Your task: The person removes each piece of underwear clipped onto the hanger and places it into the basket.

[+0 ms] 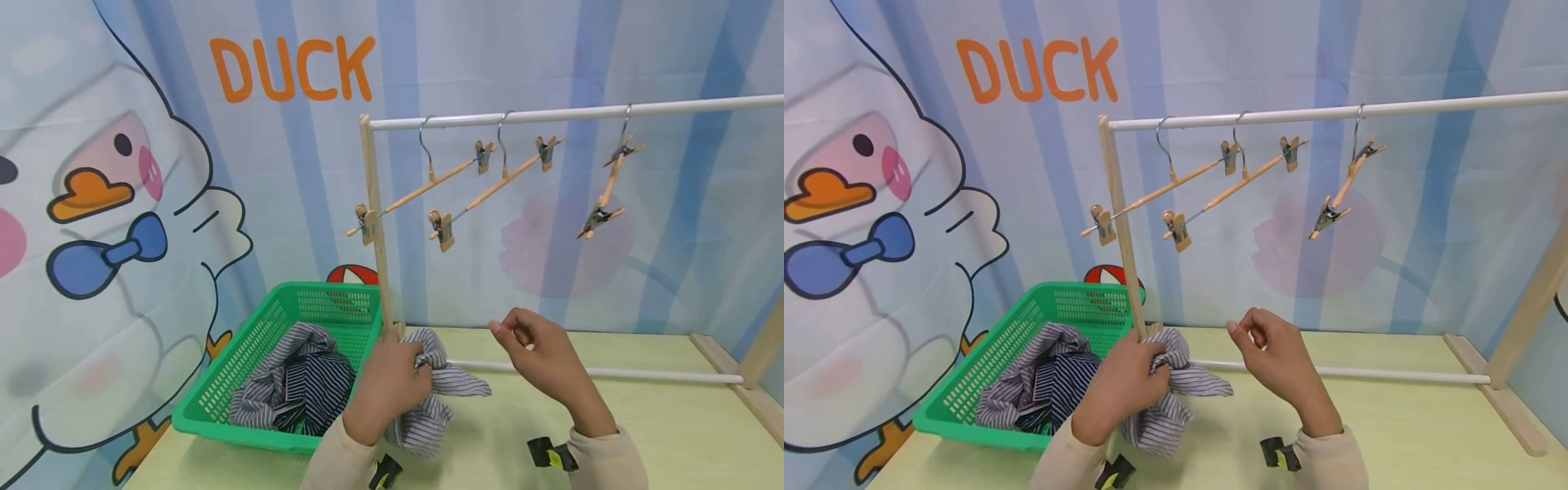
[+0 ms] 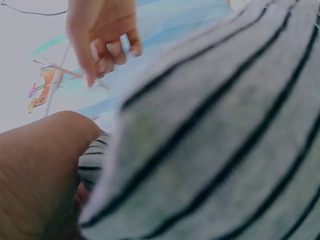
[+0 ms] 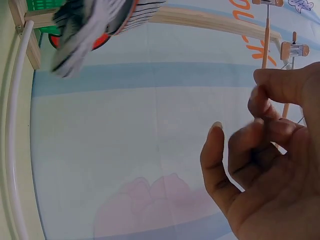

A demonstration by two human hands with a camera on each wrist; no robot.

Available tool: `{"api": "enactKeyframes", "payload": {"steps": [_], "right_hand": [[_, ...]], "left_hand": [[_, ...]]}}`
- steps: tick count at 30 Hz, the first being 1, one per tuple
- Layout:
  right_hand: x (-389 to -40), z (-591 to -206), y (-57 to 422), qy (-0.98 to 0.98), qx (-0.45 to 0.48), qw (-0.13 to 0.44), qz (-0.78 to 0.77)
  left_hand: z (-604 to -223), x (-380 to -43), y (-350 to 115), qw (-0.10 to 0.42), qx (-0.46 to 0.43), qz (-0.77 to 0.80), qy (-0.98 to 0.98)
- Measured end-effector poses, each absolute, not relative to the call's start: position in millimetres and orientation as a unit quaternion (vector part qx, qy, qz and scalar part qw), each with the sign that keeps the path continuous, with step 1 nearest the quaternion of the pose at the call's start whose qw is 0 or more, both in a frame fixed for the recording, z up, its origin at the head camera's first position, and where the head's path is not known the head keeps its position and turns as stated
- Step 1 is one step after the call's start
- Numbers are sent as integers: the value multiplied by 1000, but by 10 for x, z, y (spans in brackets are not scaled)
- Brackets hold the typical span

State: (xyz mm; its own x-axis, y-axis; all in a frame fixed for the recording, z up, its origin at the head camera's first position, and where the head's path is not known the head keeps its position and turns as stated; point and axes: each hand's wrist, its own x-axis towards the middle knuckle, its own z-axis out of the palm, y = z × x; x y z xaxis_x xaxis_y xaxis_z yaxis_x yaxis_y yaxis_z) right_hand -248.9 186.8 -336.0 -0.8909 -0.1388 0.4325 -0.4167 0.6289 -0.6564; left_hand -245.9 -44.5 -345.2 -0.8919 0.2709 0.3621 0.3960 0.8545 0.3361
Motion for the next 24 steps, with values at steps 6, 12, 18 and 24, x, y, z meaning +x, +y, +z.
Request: {"api": "enactKeyframes", "payload": {"steps": [6,12,18,24], "right_hand": [[-2486,-3358,1870,-891,136,160,402],[-2488,-3354,1877,-891,129,156,407],[-2486,-3348,1896,-890,128,153,410],[-2491,-3350,1897,-889,130,149,413]], "left_hand": [[-3330,-2434,-563,154,-162,-228,-948],[-3263,-2443,-686,190,-159,-227,-942],[-3177,-2433,-822,199,-126,-253,-938],[-3122,-2443,-958,188,-107,-264,-940]]}}
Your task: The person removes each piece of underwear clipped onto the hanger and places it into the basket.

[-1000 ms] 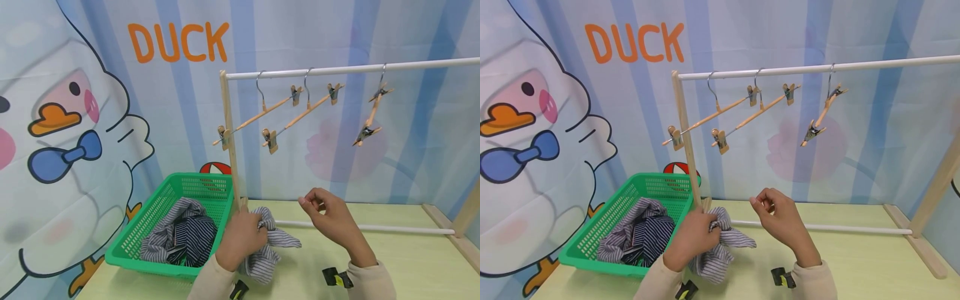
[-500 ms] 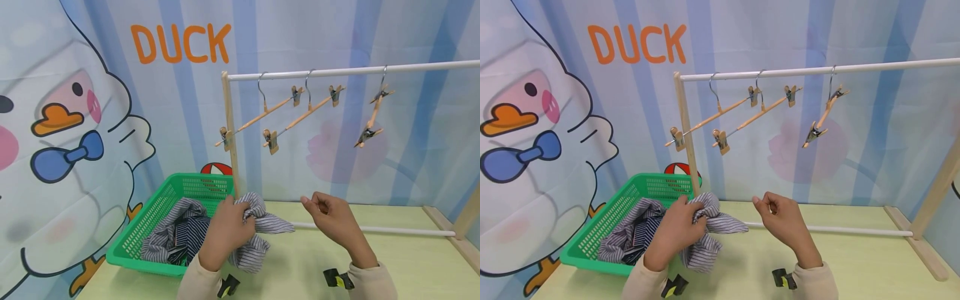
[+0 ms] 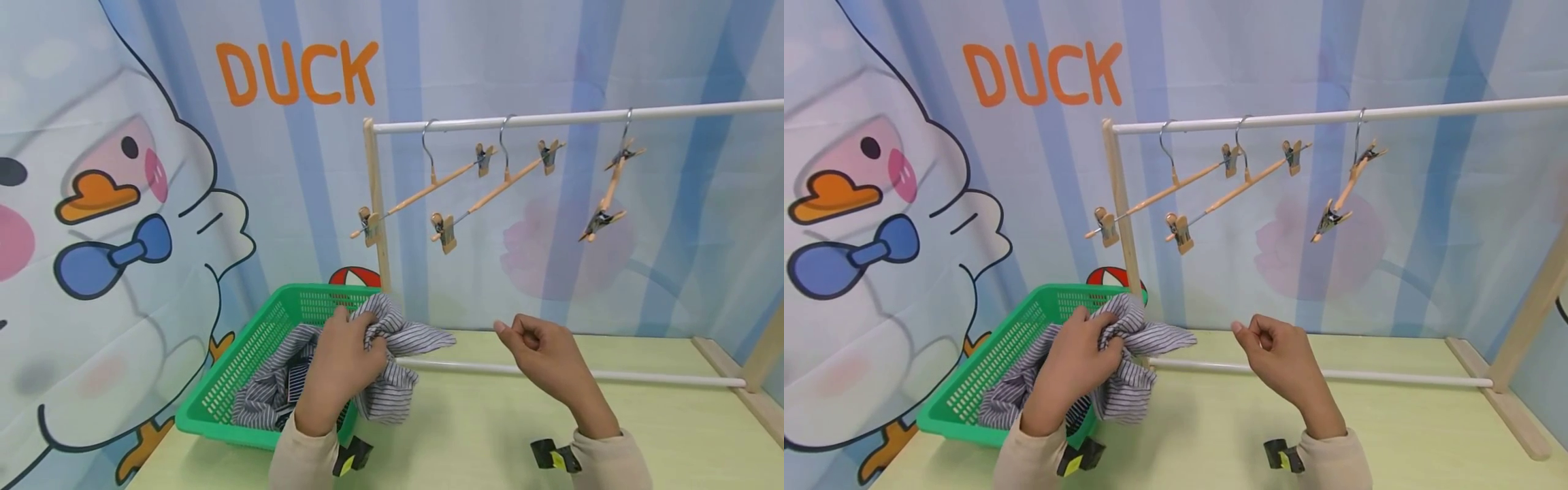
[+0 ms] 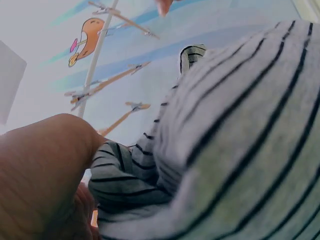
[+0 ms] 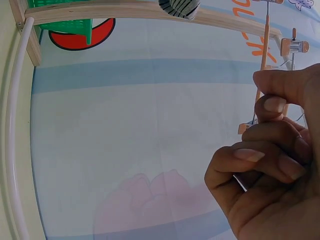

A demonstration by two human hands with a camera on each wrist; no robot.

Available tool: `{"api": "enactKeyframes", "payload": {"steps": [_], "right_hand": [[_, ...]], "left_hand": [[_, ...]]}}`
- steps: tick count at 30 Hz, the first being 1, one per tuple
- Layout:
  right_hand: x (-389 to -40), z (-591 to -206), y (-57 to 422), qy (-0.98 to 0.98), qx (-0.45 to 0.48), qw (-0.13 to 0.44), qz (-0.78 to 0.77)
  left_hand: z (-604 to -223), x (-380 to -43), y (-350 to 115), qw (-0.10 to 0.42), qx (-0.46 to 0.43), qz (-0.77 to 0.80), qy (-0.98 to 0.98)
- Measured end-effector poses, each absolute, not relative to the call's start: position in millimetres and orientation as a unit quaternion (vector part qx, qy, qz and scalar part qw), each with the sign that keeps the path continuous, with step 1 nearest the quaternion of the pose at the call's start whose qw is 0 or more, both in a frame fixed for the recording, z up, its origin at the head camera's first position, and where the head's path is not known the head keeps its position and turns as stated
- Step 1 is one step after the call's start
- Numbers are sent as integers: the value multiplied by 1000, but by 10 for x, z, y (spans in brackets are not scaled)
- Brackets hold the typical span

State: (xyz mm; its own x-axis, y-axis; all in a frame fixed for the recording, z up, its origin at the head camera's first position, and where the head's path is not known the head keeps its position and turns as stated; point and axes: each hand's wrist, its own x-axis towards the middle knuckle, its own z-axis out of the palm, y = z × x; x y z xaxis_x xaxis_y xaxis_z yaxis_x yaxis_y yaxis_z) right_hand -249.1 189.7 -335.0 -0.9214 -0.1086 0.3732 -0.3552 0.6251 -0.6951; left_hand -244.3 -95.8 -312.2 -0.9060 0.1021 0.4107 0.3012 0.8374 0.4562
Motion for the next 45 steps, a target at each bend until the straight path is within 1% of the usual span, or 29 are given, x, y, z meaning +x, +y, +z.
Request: {"api": "enactKeyframes", "payload": {"steps": [7,13,22,29,45], "right_hand": [[-2480,-3338,1908,-890,128,150,410],[-2475,-3325,1916,-892,124,153,406],[-2476,-3330,1930,-892,122,146,410],[-2471,-3324,1924,-889,126,153,413],[-2489,-3355,1906,-886,140,159,413]], "left_hand": [[-3106,-2475,-1055,186,-87,-258,-944],[-3089,-2487,-1142,198,-69,-250,-945],[-3071,-2492,-1247,180,-43,-253,-950],[-3083,-2518,-1282,187,-24,-245,-951],[-3092,-2549,-1448,177,5,-240,-954]]}}
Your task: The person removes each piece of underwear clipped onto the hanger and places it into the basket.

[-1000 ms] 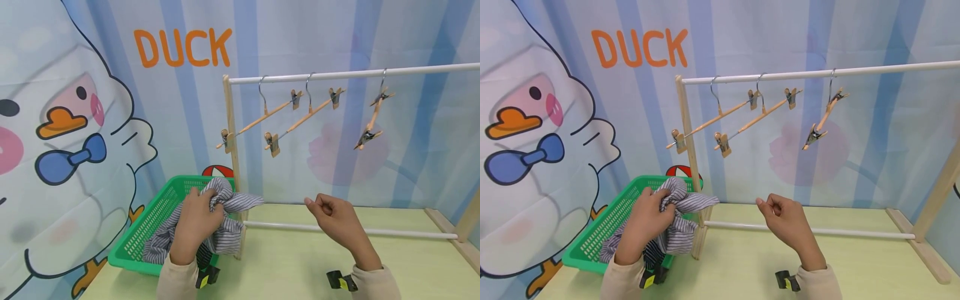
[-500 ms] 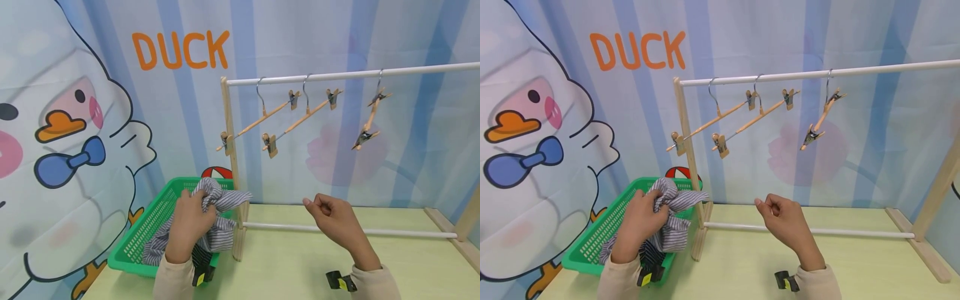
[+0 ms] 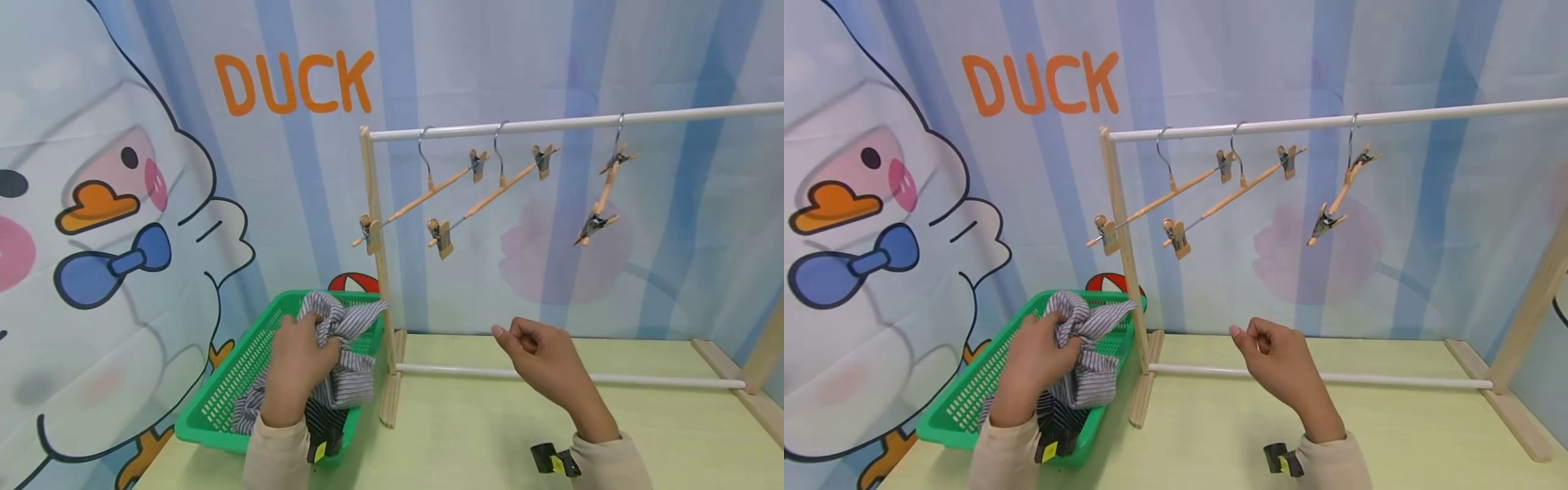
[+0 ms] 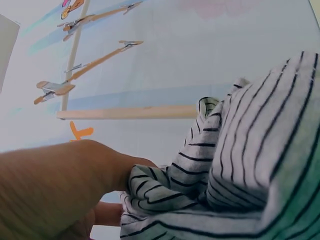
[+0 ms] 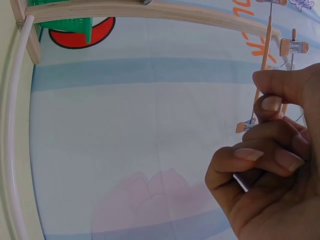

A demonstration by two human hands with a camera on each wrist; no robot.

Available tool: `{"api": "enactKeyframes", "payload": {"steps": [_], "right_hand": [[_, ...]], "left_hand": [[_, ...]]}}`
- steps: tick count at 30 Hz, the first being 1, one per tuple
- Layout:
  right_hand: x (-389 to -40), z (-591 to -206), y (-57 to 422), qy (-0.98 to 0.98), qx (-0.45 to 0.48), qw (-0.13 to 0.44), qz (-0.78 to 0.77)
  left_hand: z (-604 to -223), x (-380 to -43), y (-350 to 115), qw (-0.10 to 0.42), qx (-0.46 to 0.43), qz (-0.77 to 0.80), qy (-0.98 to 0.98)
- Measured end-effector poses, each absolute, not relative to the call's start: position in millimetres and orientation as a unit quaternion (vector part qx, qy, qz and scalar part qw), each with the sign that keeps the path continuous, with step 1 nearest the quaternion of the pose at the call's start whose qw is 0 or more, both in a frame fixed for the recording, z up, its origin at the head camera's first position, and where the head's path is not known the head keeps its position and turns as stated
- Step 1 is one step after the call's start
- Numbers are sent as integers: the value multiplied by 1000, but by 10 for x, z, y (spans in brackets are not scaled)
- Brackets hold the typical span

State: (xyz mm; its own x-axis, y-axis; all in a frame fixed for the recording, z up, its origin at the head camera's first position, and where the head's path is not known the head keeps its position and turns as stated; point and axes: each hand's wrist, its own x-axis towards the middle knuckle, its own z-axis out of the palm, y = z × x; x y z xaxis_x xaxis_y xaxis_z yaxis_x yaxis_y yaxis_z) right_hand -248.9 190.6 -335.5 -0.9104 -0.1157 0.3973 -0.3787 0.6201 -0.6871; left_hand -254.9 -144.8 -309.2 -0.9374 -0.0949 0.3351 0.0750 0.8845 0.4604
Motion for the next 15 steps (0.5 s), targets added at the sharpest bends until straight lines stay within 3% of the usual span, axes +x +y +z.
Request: {"api": "enactKeyframes", "payload": {"steps": [15], "right_hand": [[-2489,-3360,1912,-888,139,164,408]], "left_hand": [[-3098,-2579,-1575,218,41,-207,-953]]}}
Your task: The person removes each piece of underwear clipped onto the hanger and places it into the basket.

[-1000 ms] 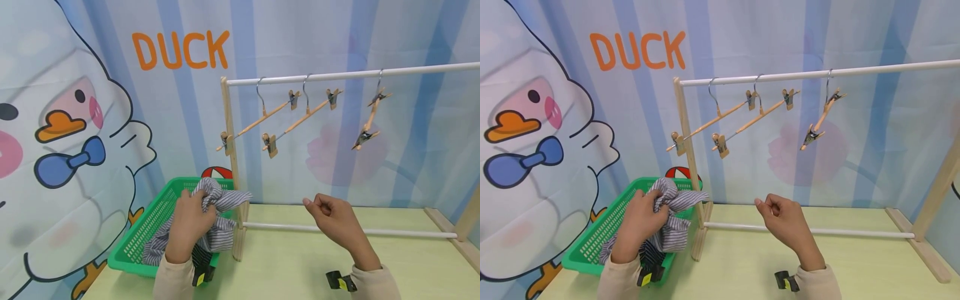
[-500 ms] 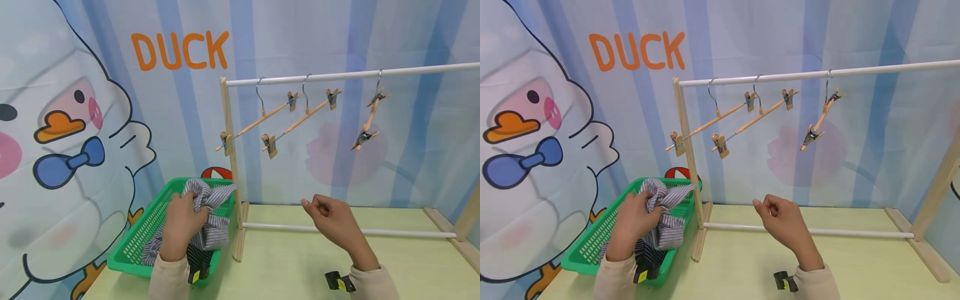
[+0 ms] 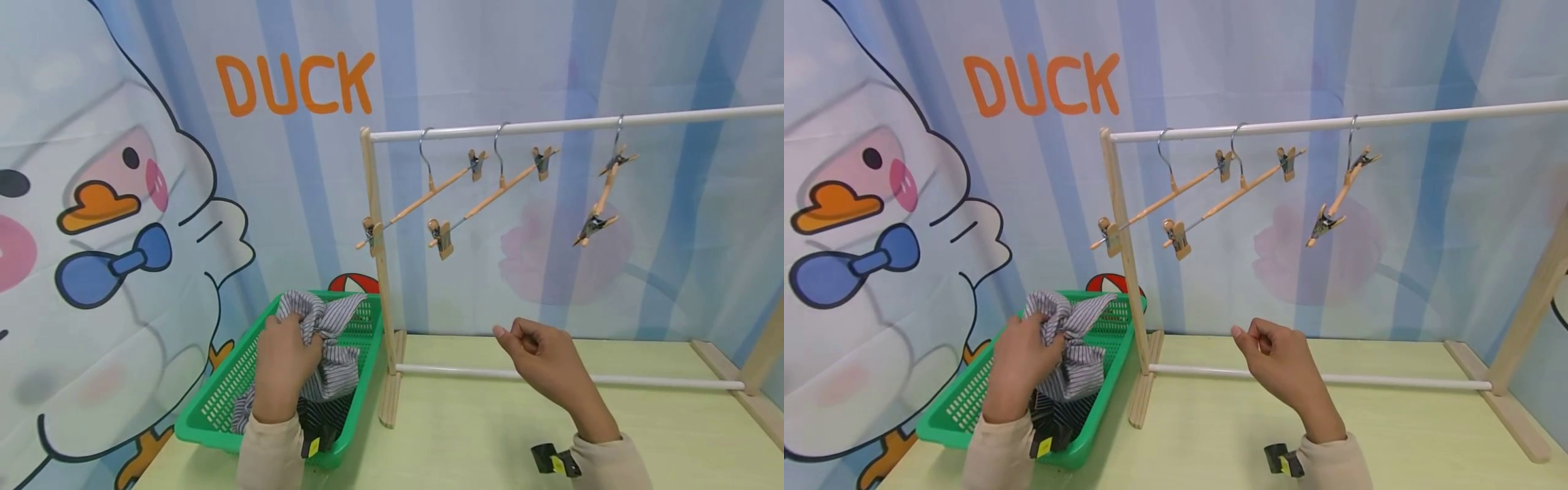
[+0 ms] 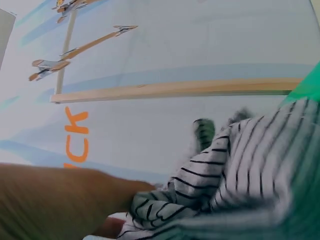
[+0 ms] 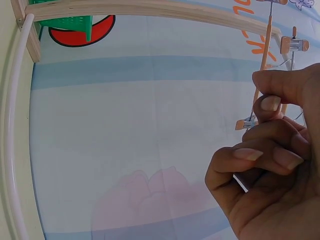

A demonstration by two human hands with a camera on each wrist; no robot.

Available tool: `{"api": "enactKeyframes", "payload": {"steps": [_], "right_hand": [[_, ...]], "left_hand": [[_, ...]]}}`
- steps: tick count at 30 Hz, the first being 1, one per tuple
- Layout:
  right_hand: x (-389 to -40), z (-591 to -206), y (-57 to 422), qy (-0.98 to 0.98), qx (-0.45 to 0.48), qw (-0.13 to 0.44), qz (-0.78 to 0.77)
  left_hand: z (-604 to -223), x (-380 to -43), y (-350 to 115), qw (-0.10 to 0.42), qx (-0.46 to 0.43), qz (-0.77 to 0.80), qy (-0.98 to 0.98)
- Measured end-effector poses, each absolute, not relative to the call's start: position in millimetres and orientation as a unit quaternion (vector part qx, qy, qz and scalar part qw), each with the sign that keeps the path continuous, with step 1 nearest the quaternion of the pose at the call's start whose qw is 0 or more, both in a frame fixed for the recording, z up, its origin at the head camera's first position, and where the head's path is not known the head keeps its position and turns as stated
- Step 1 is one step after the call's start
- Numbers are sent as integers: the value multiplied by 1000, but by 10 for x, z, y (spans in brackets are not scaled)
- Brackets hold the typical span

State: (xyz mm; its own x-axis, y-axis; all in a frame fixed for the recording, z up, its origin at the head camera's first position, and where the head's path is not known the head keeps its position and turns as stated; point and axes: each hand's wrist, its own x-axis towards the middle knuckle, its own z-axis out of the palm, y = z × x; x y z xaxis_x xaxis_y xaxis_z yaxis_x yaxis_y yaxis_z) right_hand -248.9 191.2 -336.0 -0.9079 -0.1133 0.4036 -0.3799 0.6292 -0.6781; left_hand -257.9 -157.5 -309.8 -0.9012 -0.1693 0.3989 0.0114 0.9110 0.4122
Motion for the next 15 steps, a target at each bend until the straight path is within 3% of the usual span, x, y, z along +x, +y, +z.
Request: {"api": "enactKeyframes", "payload": {"steps": [15], "right_hand": [[-2483,-3353,1921,-890,133,160,406]], "left_hand": [[-3162,-2608,-1468,200,3,-223,-954]]}}
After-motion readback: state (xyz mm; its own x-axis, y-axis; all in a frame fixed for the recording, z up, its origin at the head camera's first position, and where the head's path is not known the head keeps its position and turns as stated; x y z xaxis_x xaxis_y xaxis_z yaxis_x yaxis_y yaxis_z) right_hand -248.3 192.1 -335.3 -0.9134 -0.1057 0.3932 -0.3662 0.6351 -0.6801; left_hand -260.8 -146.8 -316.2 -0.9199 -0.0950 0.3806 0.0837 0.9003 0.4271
